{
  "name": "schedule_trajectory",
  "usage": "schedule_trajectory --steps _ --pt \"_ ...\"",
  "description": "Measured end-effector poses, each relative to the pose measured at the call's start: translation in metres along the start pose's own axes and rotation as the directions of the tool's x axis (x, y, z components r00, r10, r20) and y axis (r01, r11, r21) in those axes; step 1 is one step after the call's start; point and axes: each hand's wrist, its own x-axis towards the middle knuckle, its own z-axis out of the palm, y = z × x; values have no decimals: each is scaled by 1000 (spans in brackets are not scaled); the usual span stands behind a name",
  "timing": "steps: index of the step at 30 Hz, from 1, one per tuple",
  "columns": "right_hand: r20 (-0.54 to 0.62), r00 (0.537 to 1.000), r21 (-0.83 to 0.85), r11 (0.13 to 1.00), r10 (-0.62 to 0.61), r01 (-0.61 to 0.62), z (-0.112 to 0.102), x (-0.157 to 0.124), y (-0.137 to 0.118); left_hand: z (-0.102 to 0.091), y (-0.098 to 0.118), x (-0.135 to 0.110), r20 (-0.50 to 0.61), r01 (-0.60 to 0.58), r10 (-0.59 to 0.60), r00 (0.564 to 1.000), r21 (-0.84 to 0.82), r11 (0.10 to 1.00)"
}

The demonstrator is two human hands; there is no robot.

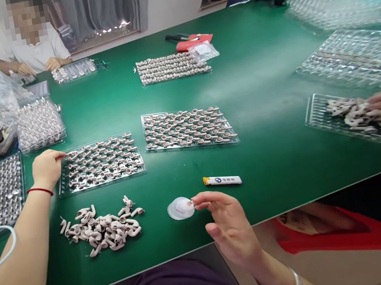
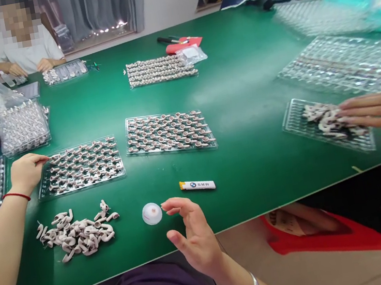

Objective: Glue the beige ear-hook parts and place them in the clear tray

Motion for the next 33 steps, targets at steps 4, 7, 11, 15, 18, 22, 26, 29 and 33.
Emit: schedule_trajectory --steps 4,7,11,15,18,22,26,29,33 --pt "7 1000 20 1000 -6 6 0 2 -2 2 -4 -2 0 -17 17 1000 12 1000" --pt "-1 1000 26 1000 -10 10 1 2 -3 5 -7 -3 10 -23 23 1000 20 1000" --pt "-8 1000 34 999 12 -11 0 1 -2 5 -8 -4 -3 -14 15 1000 32 999" --pt "-26 1000 52 999 17 -15 0 0 -1 0 -5 -4 -33 -31 32 999 33 999" --pt "-37 999 54 998 19 -17 0 1 -2 -2 -2 0 -25 -72 72 997 30 997" --pt "-46 999 40 999 29 -27 1 3 -5 -1 -1 9 -11 -95 95 995 31 995" --pt "-52 998 33 999 41 -39 1 4 -8 2 -3 15 -15 -98 98 995 40 994" --pt "-47 998 32 999 42 -41 1 5 -8 2 -5 18 -15 -101 102 995 48 994" --pt "-46 998 29 999 41 -40 1 5 -7 2 -5 22 3 -106 106 994 53 993"
